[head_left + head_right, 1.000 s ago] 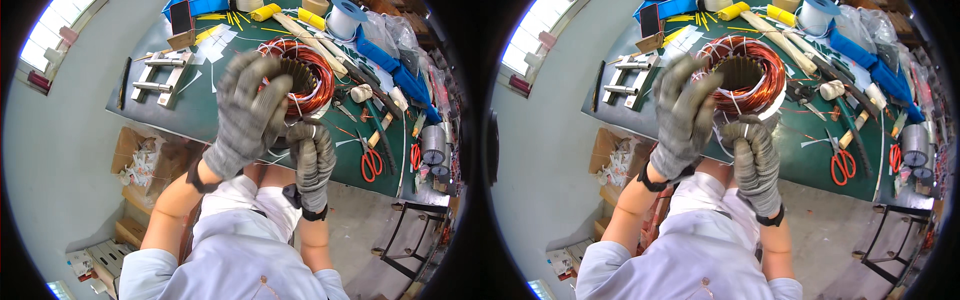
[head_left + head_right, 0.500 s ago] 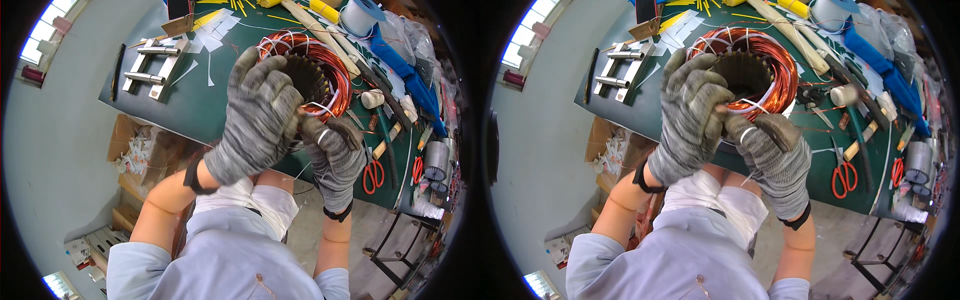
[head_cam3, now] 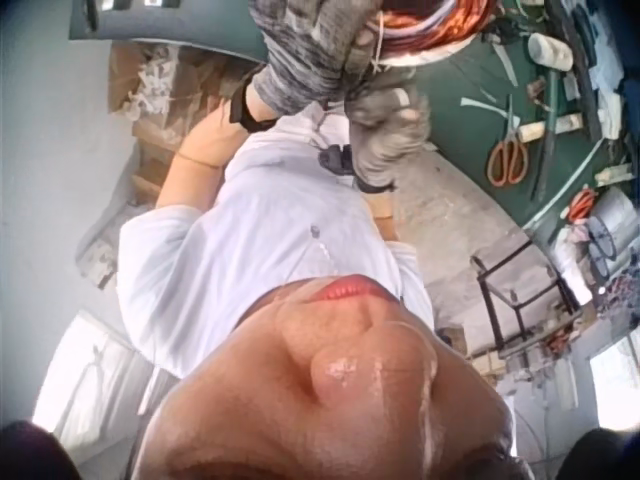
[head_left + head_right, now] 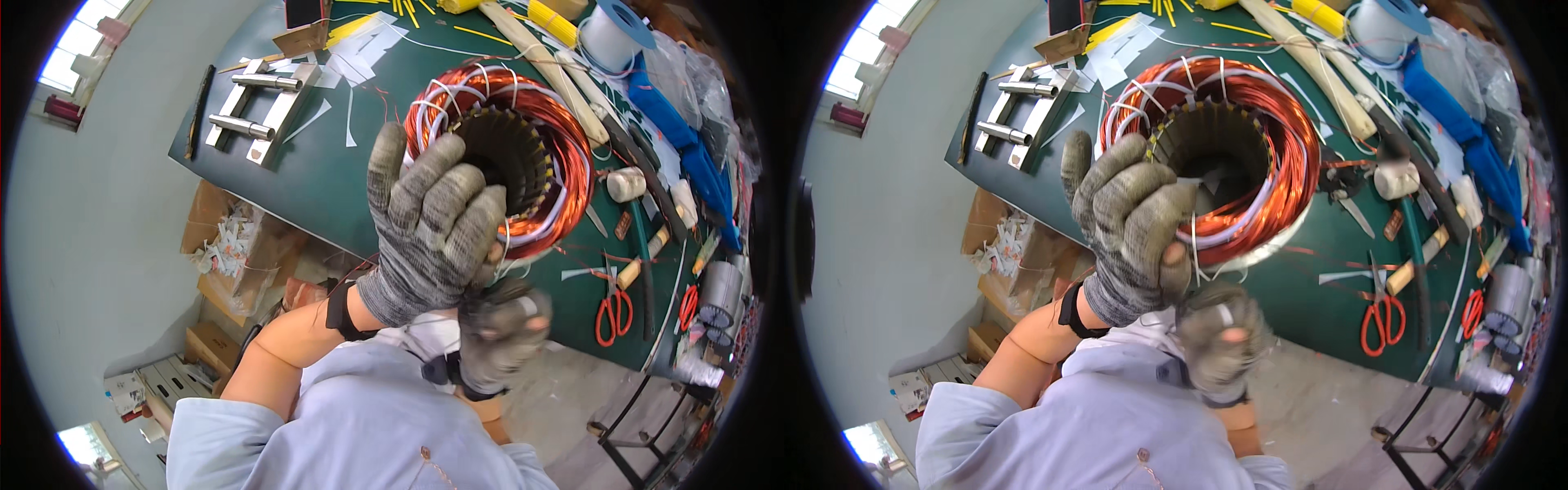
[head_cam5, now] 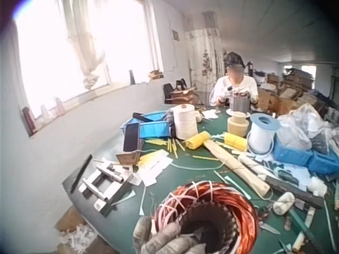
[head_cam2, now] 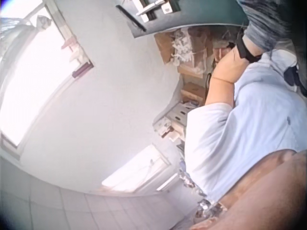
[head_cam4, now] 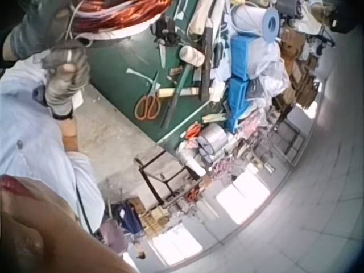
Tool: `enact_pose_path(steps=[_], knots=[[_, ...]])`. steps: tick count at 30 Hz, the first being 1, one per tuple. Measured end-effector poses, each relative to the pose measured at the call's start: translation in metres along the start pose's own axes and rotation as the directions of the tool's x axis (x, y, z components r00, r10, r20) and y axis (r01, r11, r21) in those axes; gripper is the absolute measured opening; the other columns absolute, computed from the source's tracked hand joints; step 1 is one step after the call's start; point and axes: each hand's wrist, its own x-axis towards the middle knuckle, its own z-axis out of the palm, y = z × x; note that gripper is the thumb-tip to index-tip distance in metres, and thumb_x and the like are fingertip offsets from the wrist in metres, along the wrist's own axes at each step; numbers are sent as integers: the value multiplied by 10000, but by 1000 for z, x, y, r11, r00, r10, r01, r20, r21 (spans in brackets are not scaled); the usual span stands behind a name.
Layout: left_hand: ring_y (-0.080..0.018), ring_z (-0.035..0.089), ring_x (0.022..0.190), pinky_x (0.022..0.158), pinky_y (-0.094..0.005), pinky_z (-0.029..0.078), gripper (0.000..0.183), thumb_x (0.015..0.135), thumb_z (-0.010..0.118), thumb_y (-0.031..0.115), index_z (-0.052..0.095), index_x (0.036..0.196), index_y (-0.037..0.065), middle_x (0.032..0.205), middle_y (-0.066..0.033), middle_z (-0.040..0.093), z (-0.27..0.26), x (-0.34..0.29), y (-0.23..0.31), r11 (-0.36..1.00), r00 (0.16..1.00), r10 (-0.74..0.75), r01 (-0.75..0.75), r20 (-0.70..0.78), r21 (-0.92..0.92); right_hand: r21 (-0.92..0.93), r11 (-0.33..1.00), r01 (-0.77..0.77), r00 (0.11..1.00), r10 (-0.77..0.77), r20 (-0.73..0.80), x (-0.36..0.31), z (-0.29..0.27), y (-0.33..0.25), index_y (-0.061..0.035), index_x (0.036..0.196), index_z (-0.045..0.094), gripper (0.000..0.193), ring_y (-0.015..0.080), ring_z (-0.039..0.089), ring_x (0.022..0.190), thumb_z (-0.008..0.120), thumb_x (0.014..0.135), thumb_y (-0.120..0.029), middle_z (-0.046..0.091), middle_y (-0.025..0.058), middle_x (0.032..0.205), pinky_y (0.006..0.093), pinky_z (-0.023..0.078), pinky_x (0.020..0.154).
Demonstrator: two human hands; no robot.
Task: Winding copper wire through a motor stator and securing the coils with ties.
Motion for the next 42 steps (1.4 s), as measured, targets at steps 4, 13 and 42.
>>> enact_pose_path(steps=[4, 13, 42], knots=[[-294, 537, 873, 929, -536, 309, 382, 895, 335, 375, 566, 787, 91, 828, -93, 523, -3, 5, -13, 991, 993, 115, -114, 8, -71, -523, 790, 319, 918, -395, -36, 11, -8, 37, -41, 669, 533, 592, 160, 459, 496, 390, 855, -584, 469, 38, 551, 296, 378, 499], [-289, 508, 830, 942, -445, 285, 351, 655, 694, 273, 577, 898, 48, 823, -83, 540, -26, 37, -13, 961, 855, 174, -39, 489, -275, -677, 529, 512, 796, -588, 144, 26, -23, 40, -60, 782, 591, 316, 304, 573, 648, 485, 858, -347, 599, 114, 798, 364, 453, 576], [-355, 398, 1181, 1011, -424, 301, 507, 700, 683, 348, 562, 1090, 49, 1146, -158, 534, -21, 84, -54, 843, 583, 533, -307, 613, -441, -854, 73, 515, 580, -763, 285, 41, 14, -7, -76, 928, 566, 200, 261, 535, 719, 565, 745, 4, 547, 90, 829, 367, 446, 658]])
